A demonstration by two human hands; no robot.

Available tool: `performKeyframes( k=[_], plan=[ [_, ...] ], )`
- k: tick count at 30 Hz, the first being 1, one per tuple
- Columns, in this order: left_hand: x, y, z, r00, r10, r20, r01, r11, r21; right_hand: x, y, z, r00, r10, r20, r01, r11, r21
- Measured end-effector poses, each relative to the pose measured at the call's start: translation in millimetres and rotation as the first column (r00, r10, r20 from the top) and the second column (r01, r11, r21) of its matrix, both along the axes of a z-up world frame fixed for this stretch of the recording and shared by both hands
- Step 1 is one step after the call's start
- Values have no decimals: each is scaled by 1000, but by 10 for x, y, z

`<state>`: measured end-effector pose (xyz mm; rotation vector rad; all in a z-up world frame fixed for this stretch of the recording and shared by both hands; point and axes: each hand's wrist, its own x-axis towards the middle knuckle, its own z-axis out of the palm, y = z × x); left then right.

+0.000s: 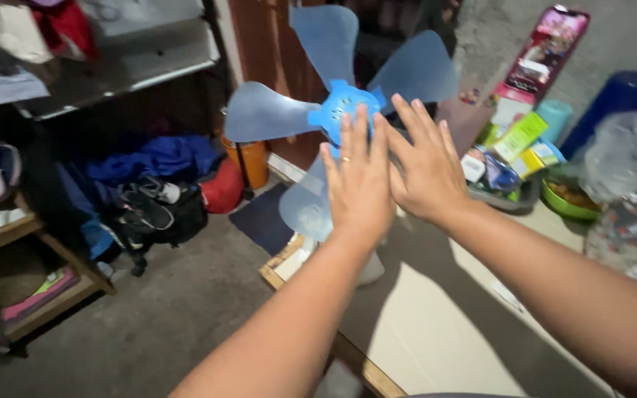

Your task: The person wipes a translucent blue fan blade with a white cloth, then attaches the blade to a blue fan hub. They repeat this process for additional blades, securing each one to the hub. Finally, the person wipes the fan hub and blades with a fresh cloth.

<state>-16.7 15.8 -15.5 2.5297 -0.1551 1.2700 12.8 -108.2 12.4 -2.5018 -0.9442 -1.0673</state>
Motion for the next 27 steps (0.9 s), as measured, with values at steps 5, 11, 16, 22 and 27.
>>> performKeyframes(
  k=[5,11,16,22,27],
  plan=[
    [-87,-376,-260,967,-249,-55,250,968,27,-165,-486,-280,999,-1,-46,4,998,56],
    [-168,-736,-538,766,-601,-228,603,795,-66,-310,-1143,-688,977,-41,-211,62,994,94],
    [-53,-1068,-750,669,-645,-368,640,752,-156,-168,-1745,-975,903,-215,-373,260,963,73],
    [14,-1370,-1008,477,-574,-665,552,785,-282,-77,-2331,-1170,488,-298,-820,374,921,-112],
    [-2,-1473,-1111,396,-528,-751,545,794,-270,-134,-2375,-1356,320,-496,-807,278,864,-420]
  ],
)
